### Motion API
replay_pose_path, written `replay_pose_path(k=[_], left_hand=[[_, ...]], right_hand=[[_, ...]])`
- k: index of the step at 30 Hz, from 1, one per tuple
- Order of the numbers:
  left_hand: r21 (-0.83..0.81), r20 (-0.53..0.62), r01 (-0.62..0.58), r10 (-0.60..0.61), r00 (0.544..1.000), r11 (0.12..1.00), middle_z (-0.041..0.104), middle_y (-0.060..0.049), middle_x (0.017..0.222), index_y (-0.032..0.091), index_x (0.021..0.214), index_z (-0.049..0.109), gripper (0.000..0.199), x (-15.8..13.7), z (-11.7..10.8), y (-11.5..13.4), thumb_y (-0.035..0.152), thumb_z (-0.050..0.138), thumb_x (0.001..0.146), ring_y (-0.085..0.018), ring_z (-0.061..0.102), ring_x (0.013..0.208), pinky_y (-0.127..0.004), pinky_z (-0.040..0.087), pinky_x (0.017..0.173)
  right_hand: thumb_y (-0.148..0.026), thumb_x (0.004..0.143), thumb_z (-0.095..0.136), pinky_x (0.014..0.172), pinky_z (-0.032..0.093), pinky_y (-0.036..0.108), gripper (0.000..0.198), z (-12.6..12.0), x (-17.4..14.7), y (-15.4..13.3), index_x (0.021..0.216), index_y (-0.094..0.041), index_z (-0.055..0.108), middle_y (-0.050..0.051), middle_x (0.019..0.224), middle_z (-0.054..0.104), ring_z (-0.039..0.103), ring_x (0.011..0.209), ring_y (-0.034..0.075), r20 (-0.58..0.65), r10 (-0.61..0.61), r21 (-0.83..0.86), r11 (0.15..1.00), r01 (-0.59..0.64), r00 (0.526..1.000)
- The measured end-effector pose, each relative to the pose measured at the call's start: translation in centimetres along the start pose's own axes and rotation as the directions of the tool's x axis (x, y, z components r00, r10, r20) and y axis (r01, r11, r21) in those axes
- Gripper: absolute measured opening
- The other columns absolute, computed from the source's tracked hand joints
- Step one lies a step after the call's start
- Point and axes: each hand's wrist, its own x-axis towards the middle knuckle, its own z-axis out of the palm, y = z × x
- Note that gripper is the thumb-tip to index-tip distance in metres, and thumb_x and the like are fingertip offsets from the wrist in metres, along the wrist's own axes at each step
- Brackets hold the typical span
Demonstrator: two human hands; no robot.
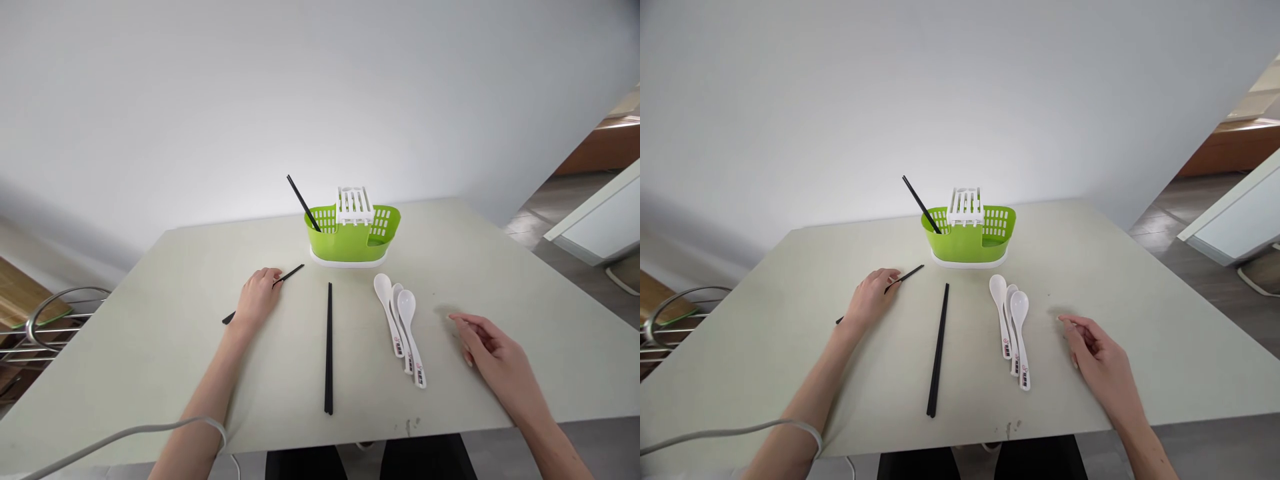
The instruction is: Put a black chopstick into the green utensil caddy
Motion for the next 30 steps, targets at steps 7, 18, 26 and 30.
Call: replay_pose_path(k=[7, 18, 26, 30], left_hand=[[0.095, 0.022, 0.063, -0.066, 0.998, 0.993, 0.072, -0.014, 0.119, 0.019, 0.114, 0.068, 0.023, -0.2, 0.3, 0.7, 0.022, 0.048, 0.102, -0.033, 0.063, 0.116, -0.044, 0.051, 0.093], [0.307, -0.005, 0.101, -0.105, 0.995, 0.946, 0.068, -0.018, 0.111, 0.015, 0.11, 0.066, 0.032, -0.7, 1.1, 1.5, 0.019, 0.035, 0.106, -0.033, 0.062, 0.107, -0.044, 0.048, 0.089], [0.301, -0.04, 0.112, -0.105, 0.994, 0.947, 0.069, -0.018, 0.105, 0.016, 0.106, 0.065, 0.032, -0.9, 1.4, 1.3, 0.016, 0.032, 0.104, -0.033, 0.064, 0.1, -0.044, 0.046, 0.087], [0.261, -0.065, 0.11, -0.096, 0.993, 0.959, 0.069, -0.017, 0.106, 0.017, 0.106, 0.063, 0.031, -1.0, 1.5, 1.5, 0.019, 0.031, 0.106, -0.032, 0.064, 0.1, -0.045, 0.046, 0.088]], right_hand=[[-0.064, 0.092, 0.061, 0.055, 0.041, 0.029, 0.049, 0.0, -0.1, -0.4, 0.117, -0.024, 0.075, -0.002, 0.06, 0.05, 0.049, 0.058, 0.018, 0.003, 0.013, -0.014, 1.0, -0.013, 1.0], [-0.064, 0.092, 0.062, 0.056, 0.041, 0.029, 0.05, 0.0, -0.2, 0.0, 0.117, -0.023, 0.075, -0.002, 0.062, 0.052, 0.049, 0.059, 0.018, -0.009, -0.011, -0.02, 1.0, 0.011, 1.0], [-0.064, 0.092, 0.061, 0.056, 0.041, 0.029, 0.051, 0.0, -0.1, 0.2, 0.12, -0.023, 0.075, -0.003, 0.06, 0.051, 0.05, 0.058, 0.018, -0.008, -0.02, -0.038, 0.999, 0.02, 1.0], [-0.064, 0.092, 0.061, 0.056, 0.041, 0.029, 0.05, 0.0, 0.0, 0.3, 0.119, -0.024, 0.075, -0.003, 0.059, 0.051, 0.05, 0.059, 0.018, -0.004, 0.006, -0.041, 0.999, -0.006, 1.0]])
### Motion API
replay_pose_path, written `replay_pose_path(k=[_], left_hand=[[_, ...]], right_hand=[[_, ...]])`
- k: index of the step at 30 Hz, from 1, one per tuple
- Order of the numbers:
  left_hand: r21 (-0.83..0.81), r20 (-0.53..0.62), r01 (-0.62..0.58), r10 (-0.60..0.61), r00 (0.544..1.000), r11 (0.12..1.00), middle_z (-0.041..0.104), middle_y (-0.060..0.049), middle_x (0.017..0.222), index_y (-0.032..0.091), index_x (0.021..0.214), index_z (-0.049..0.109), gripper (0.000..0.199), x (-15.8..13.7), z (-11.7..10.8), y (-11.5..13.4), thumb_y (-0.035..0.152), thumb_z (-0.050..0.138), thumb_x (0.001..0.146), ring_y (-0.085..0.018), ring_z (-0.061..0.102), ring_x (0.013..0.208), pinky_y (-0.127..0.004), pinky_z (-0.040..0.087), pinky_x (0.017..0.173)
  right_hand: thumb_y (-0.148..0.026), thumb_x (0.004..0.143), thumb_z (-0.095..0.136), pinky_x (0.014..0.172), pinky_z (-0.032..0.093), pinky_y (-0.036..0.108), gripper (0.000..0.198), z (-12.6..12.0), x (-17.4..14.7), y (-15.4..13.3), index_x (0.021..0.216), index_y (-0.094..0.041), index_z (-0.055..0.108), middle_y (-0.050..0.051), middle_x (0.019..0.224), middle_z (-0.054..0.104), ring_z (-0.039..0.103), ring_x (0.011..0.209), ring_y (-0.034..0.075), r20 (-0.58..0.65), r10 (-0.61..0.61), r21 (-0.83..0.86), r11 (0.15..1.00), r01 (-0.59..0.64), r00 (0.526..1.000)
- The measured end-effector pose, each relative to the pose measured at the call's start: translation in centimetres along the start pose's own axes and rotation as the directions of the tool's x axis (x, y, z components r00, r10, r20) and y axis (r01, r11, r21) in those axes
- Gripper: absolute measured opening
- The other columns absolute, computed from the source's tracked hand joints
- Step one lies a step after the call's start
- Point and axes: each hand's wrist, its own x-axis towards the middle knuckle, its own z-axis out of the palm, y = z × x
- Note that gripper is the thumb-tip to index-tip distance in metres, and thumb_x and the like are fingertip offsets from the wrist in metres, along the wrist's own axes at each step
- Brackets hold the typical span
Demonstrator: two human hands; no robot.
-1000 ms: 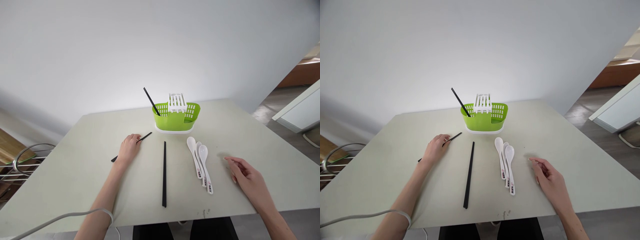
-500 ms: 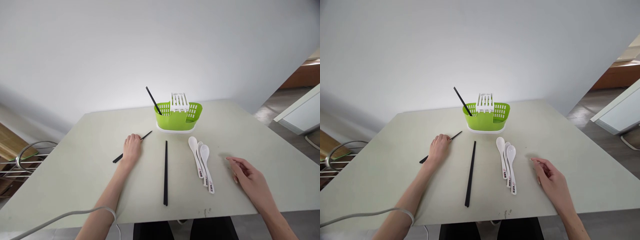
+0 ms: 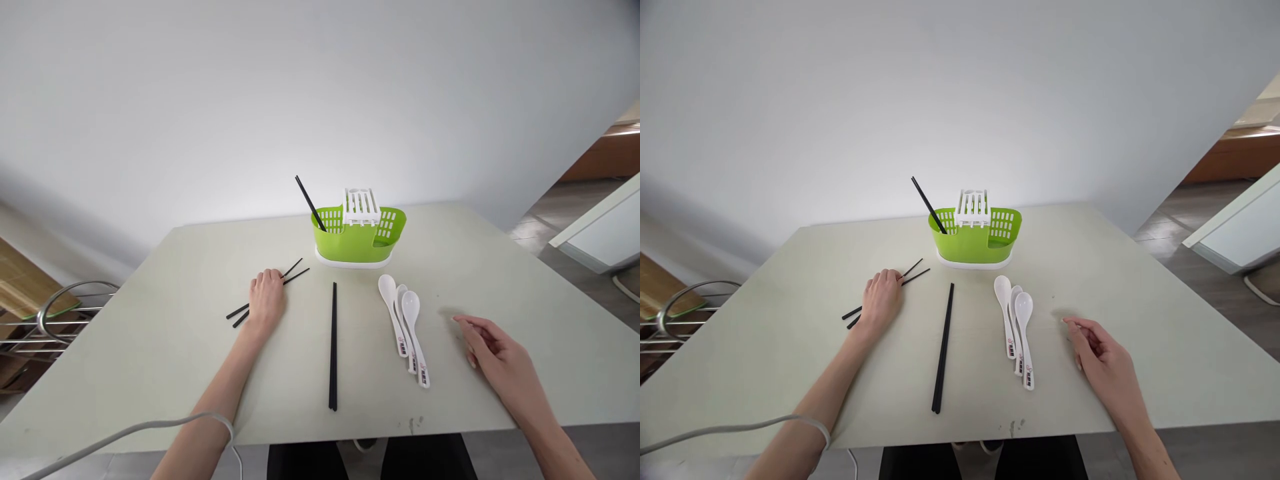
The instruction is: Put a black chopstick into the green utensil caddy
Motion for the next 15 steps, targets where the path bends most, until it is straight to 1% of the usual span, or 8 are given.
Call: replay_pose_path(k=[3, 5, 8, 11, 15], left_hand=[[-0.038, -0.04, -0.038, 0.037, 0.999, 0.999, 0.069, -0.015, 0.106, 0.019, 0.106, 0.062, 0.029, 0.02, 0.06, 0.1, 0.026, 0.034, 0.108, -0.031, 0.064, 0.099, -0.044, 0.046, 0.088], [-0.063, -0.061, -0.073, 0.069, 0.996, 0.995, 0.07, -0.015, 0.105, 0.019, 0.106, 0.062, 0.029, 0.08, 0.14, 0.12, 0.033, 0.037, 0.109, -0.031, 0.064, 0.099, -0.044, 0.046, 0.089], [-0.106, -0.064, -0.127, 0.121, 0.991, 0.986, 0.07, -0.014, 0.106, 0.02, 0.106, 0.062, 0.028, 0.23, 0.26, 0.08, 0.041, 0.044, 0.108, -0.032, 0.064, 0.102, -0.045, 0.046, 0.093], [-0.136, -0.039, -0.142, 0.137, 0.99, 0.981, 0.07, -0.013, 0.106, 0.02, 0.104, 0.063, 0.023, 0.38, 0.33, 0.07, 0.037, 0.048, 0.106, -0.032, 0.064, 0.102, -0.045, 0.046, 0.092], [-0.127, -0.023, -0.136, 0.134, 0.991, 0.983, 0.069, -0.014, 0.106, 0.019, 0.103, 0.063, 0.02, 0.43, 0.34, 0.14, 0.034, 0.05, 0.106, -0.031, 0.063, 0.103, -0.044, 0.046, 0.091]], right_hand=[[-0.065, 0.093, 0.06, 0.055, 0.041, 0.029, 0.051, 0.02, 0.0, -0.07, 0.118, -0.023, 0.074, -0.003, 0.06, 0.051, 0.05, 0.059, 0.018, 0.004, -0.001, 0.014, 1.0, 0.001, 1.0], [-0.064, 0.093, 0.06, 0.056, 0.042, 0.029, 0.05, 0.02, 0.0, -0.15, 0.118, -0.023, 0.074, -0.002, 0.06, 0.052, 0.051, 0.059, 0.019, 0.004, -0.014, 0.02, 1.0, 0.014, 1.0], [-0.064, 0.093, 0.06, 0.056, 0.042, 0.03, 0.049, 0.02, 0.01, -0.32, 0.116, -0.024, 0.075, -0.002, 0.059, 0.052, 0.052, 0.058, 0.019, 0.001, -0.026, 0.023, 0.999, 0.026, 1.0], [-0.065, 0.093, 0.06, 0.055, 0.042, 0.03, 0.049, 0.04, 0.02, -0.45, 0.115, -0.023, 0.075, -0.002, 0.059, 0.052, 0.051, 0.057, 0.019, 0.001, -0.038, 0.028, 0.999, 0.038, 0.999], [-0.065, 0.093, 0.06, 0.057, 0.042, 0.03, 0.05, 0.07, -0.04, -0.45, 0.116, -0.024, 0.074, -0.002, 0.059, 0.051, 0.051, 0.059, 0.018, 0.0, -0.023, 0.025, 0.999, 0.023, 1.0]])
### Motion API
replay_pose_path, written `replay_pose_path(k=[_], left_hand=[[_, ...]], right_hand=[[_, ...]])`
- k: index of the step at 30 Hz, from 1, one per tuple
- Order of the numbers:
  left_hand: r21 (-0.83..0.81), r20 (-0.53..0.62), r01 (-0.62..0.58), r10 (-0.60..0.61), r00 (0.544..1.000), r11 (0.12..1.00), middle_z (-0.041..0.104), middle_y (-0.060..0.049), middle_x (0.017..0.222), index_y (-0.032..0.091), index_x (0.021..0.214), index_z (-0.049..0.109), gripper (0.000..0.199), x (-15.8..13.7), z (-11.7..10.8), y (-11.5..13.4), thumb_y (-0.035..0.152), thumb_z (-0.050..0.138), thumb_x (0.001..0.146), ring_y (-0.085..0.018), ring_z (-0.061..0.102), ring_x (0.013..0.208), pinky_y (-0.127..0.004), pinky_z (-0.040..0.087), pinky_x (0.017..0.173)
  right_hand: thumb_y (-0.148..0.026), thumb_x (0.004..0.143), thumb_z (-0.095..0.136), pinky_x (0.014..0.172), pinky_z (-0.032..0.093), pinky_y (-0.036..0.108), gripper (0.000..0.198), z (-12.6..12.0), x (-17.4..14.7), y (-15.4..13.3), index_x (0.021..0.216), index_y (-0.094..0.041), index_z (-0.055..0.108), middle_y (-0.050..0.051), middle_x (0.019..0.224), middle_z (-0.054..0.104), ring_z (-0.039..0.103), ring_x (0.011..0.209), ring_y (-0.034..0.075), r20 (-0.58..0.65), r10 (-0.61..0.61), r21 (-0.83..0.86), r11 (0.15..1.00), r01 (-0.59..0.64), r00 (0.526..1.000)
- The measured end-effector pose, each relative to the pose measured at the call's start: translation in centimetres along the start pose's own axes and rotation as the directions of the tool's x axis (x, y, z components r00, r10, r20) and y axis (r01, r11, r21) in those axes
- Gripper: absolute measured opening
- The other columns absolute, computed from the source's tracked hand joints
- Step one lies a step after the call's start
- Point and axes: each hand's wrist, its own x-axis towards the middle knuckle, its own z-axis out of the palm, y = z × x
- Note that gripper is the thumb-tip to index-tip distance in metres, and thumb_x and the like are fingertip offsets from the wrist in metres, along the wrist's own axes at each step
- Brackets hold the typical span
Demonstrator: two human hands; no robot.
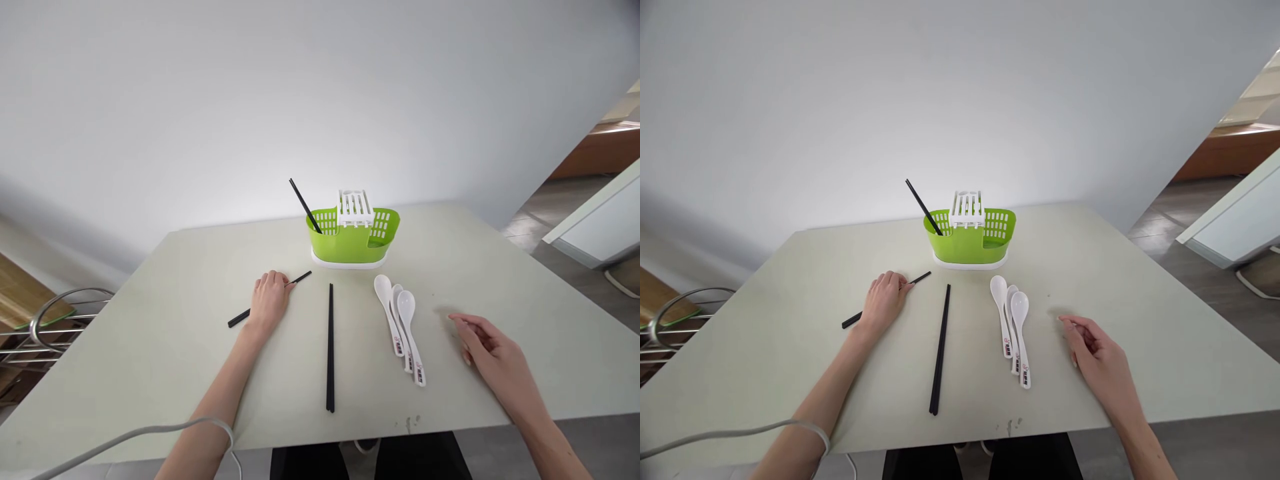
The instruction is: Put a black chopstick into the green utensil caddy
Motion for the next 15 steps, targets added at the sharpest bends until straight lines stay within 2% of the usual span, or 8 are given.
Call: replay_pose_path(k=[15], left_hand=[[0.054, 0.008, -0.005, 0.005, 1.0, 0.999, 0.067, -0.015, 0.107, 0.016, 0.106, 0.065, 0.023, -0.33, 0.34, -0.03, 0.033, 0.05, 0.107, -0.03, 0.062, 0.101, -0.042, 0.045, 0.091]], right_hand=[[-0.064, 0.094, 0.06, 0.059, 0.04, 0.03, 0.049, 0.0, -0.1, 0.01, 0.116, -0.023, 0.074, -0.003, 0.059, 0.051, 0.05, 0.06, 0.018, -0.007, 0.025, -0.017, 1.0, -0.026, 1.0]])
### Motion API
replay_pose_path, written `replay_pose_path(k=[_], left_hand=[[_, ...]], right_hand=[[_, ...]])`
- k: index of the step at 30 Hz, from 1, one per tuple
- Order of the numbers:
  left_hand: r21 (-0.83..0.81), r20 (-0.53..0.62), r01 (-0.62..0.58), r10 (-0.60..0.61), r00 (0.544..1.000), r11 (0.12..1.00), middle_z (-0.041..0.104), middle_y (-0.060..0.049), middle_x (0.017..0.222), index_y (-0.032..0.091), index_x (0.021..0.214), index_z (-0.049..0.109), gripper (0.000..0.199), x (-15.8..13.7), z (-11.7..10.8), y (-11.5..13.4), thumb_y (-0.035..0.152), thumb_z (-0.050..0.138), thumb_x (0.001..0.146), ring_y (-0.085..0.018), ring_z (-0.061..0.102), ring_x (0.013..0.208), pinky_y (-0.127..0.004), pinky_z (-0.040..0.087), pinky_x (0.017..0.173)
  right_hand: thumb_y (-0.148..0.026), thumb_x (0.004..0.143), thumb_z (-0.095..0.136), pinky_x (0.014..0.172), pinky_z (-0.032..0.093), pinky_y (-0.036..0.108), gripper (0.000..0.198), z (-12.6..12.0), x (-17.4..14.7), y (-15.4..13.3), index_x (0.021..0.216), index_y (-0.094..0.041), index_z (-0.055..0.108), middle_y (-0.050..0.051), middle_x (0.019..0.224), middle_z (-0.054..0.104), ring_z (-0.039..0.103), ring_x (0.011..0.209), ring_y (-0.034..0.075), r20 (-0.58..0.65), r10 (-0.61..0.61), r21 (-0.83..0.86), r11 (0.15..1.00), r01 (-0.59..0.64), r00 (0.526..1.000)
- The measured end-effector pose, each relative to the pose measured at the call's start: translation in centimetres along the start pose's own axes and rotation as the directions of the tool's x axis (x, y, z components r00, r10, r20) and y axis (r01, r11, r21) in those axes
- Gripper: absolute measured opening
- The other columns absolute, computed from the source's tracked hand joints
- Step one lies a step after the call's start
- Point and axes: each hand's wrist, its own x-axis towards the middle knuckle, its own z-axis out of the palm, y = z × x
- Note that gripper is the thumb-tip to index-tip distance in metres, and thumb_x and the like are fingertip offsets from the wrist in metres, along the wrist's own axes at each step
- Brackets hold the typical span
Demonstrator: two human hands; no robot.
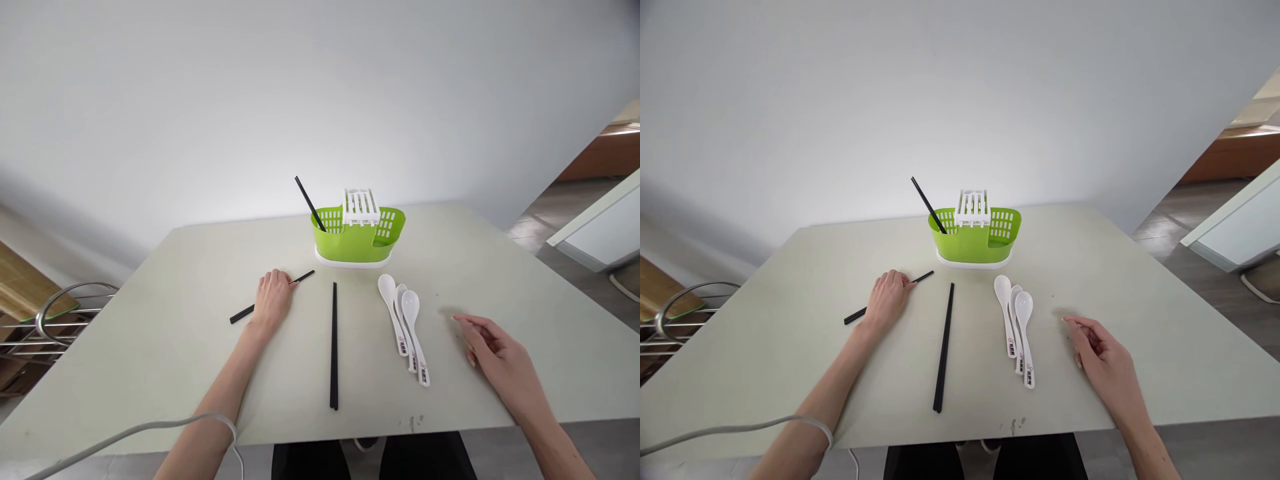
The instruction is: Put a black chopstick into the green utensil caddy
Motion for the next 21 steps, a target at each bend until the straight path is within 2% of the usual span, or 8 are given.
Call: replay_pose_path(k=[6, 13, 15, 18, 21], left_hand=[[0.042, -0.008, -0.025, 0.025, 1.0, 0.999, 0.067, -0.017, 0.108, 0.011, 0.108, 0.064, 0.029, -0.1, -0.1, 0.2, 0.031, 0.042, 0.11, -0.031, 0.061, 0.099, -0.043, 0.046, 0.091], [-0.044, -0.023, -0.024, 0.023, 0.999, 0.999, 0.069, -0.017, 0.106, 0.015, 0.106, 0.062, 0.029, -0.1, -0.6, 0.2, 0.029, 0.037, 0.11, -0.031, 0.064, 0.097, -0.043, 0.047, 0.089], [-0.102, -0.037, -0.003, 0.0, 0.999, 0.995, 0.071, -0.015, 0.104, 0.016, 0.107, 0.061, 0.027, 0.0, -0.8, 0.3, 0.029, 0.037, 0.11, -0.031, 0.066, 0.094, -0.042, 0.047, 0.086], [-0.245, -0.054, 0.056, -0.072, 0.996, 0.968, 0.072, -0.01, 0.095, 0.02, 0.111, 0.059, 0.024, 0.0, -1.4, 0.7, 0.033, 0.039, 0.109, -0.027, 0.066, 0.08, -0.037, 0.045, 0.075], [-0.456, -0.162, 0.082, -0.174, 0.971, 0.886, 0.068, -0.004, 0.086, 0.023, 0.109, 0.058, 0.021, -0.1, -2.3, 1.4, 0.038, 0.044, 0.107, -0.021, 0.061, 0.069, -0.031, 0.04, 0.067]], right_hand=[[-0.065, 0.093, 0.059, 0.057, 0.04, 0.029, 0.052, -0.1, 0.0, 0.0, 0.119, -0.022, 0.074, -0.002, 0.059, 0.052, 0.051, 0.059, 0.019, -0.001, -0.015, -0.016, 1.0, 0.015, 1.0], [-0.065, 0.094, 0.059, 0.057, 0.041, 0.029, 0.051, -0.1, 0.0, 0.2, 0.119, -0.023, 0.074, -0.002, 0.059, 0.052, 0.051, 0.06, 0.019, 0.002, -0.014, -0.01, 1.0, 0.014, 1.0], [-0.064, 0.094, 0.059, 0.057, 0.041, 0.029, 0.05, -0.1, 0.1, 0.3, 0.119, -0.023, 0.074, -0.003, 0.06, 0.051, 0.051, 0.06, 0.019, 0.002, -0.016, -0.005, 1.0, 0.016, 1.0], [-0.063, 0.094, 0.059, 0.058, 0.041, 0.028, 0.048, 0.0, 0.2, 0.3, 0.119, -0.024, 0.073, -0.003, 0.059, 0.05, 0.05, 0.06, 0.018, 0.009, -0.008, 0.004, 1.0, 0.008, 1.0], [-0.063, 0.095, 0.059, 0.058, 0.041, 0.028, 0.047, -0.1, 0.2, 0.3, 0.12, -0.025, 0.073, -0.003, 0.059, 0.051, 0.05, 0.061, 0.018, 0.011, 0.003, 0.012, 1.0, -0.003, 1.0]])
